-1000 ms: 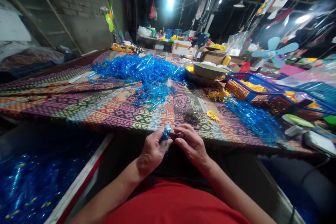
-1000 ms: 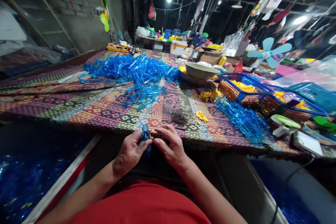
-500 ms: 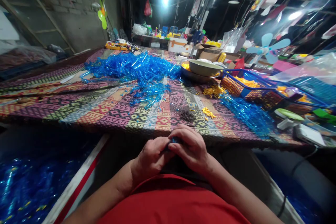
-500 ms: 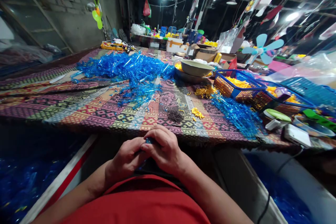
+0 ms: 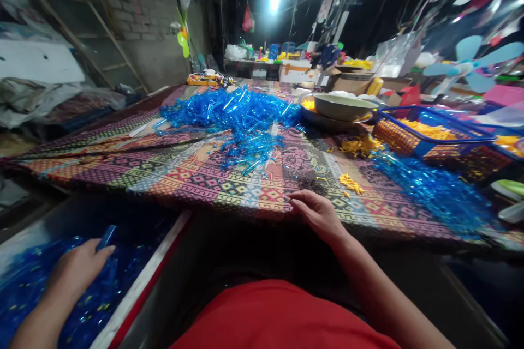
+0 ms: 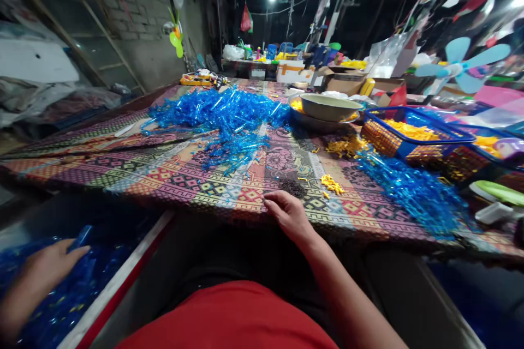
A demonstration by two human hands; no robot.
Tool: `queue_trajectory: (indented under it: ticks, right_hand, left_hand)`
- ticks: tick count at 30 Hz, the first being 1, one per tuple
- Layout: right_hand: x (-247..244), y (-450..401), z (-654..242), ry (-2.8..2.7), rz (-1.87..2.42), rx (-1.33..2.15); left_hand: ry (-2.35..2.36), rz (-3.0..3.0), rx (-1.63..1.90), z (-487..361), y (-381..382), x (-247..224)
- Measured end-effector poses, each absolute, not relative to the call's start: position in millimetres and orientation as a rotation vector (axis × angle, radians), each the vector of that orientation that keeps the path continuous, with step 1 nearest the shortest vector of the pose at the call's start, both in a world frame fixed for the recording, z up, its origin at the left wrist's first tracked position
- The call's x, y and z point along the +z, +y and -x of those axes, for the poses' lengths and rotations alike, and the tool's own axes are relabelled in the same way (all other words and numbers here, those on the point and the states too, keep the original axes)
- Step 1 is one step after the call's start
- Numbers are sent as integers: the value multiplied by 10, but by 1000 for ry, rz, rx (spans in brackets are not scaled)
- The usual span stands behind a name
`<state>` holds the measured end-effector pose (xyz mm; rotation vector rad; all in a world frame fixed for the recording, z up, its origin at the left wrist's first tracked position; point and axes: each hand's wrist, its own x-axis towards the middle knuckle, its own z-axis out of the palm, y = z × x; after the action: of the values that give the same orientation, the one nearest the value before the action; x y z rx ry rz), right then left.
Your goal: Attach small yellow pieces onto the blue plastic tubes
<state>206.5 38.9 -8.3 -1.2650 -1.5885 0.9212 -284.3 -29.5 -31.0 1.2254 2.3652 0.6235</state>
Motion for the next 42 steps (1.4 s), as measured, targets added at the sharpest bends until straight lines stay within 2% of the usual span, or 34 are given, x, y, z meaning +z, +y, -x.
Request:
queue_trajectory:
  ticks: [3, 6, 8, 13, 20, 25, 36, 42]
  right_hand:
    - [-90, 412, -2045, -1640, 1285, 903]
    - [-89, 391, -2061, -1652, 1352, 880]
    - [-96, 378, -2087, -1638, 1414, 873]
    - [-119, 368, -2123, -1644, 1475, 864]
    - [-201, 395, -2197, -1676, 1553, 783]
    - [-176, 416, -2204, -1712, 1666, 735]
    - [-108, 416, -2156, -1750, 1673, 671]
    - [-159, 428, -2170, -1676, 1661, 785]
  left_hand:
    - [2052, -699, 1087, 2649, -330, -330]
    - [1635, -658, 1288, 2338, -237, -319]
    - [1553, -683, 1295, 2200, -147, -332]
    - [2009, -927, 1093, 2339, -79, -464]
    - [2543, -721, 963, 3246, -652, -463]
    - [2445, -664, 1032, 3105, -752, -553]
    - [2181, -174, 1362, 2951, 473, -917]
    - [2213, -109, 1512, 2978, 351, -811]
